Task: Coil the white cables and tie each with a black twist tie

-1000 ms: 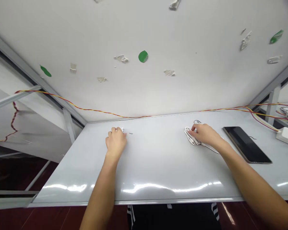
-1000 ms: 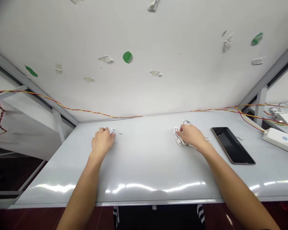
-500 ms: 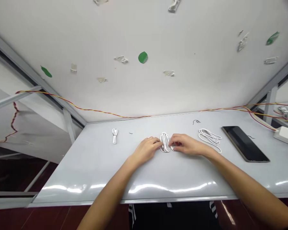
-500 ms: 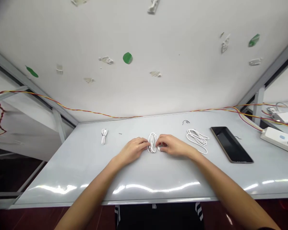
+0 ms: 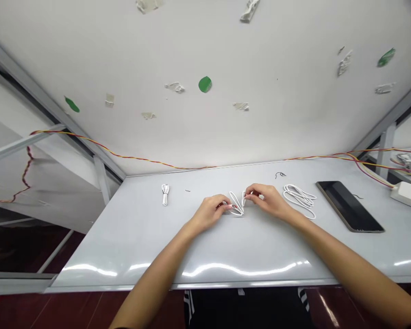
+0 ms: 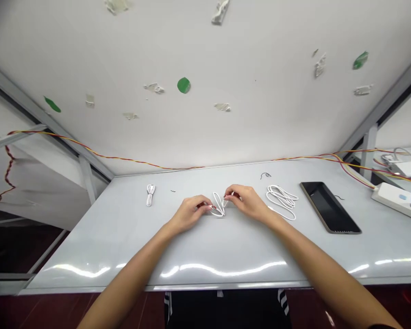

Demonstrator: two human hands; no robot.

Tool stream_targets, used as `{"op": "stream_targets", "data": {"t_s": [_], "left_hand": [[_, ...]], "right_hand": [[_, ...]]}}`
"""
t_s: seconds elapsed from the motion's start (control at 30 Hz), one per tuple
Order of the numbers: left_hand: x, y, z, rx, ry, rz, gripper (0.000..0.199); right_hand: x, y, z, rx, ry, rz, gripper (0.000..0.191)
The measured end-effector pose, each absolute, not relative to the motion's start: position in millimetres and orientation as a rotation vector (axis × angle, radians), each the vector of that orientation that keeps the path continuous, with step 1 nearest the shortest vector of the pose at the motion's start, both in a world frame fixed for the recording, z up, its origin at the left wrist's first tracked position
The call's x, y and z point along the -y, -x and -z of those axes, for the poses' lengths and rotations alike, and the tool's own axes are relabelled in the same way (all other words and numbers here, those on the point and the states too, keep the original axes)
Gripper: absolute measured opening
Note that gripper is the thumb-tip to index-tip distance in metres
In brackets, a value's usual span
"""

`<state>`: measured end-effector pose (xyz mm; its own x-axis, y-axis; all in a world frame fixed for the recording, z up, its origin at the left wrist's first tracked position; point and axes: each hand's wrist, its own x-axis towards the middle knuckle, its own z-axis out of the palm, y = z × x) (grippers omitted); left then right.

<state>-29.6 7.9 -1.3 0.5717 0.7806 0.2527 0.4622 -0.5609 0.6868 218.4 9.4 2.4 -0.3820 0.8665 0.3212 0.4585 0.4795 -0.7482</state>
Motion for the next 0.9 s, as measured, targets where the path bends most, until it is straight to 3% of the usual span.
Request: {"op": "stream_targets", "data": {"t_s": [0.2,0.57,0.77,0.9], "left_hand": [[-7,28,0,-0.938,-2.106,-0.945,0.020],[2,16,-1,-0.879,-2.043,-0.994,0.016],[-20,51,-21,-1.216,-1.526,-1.096,0.037],[-41,100,-38,-1.777,-1.642,-0.866,0.029]], "right_hand": [[-7,-212,-1,1.925,0.944,-0.806,0.016],[6,-200,-3,1.892,0.892,-0.856,0.013],[-15,-234,-18,1.271,1.155,-1.042,0.032],[-40,-286,-18,1.187,1.399,-0.984,0.043]]}}
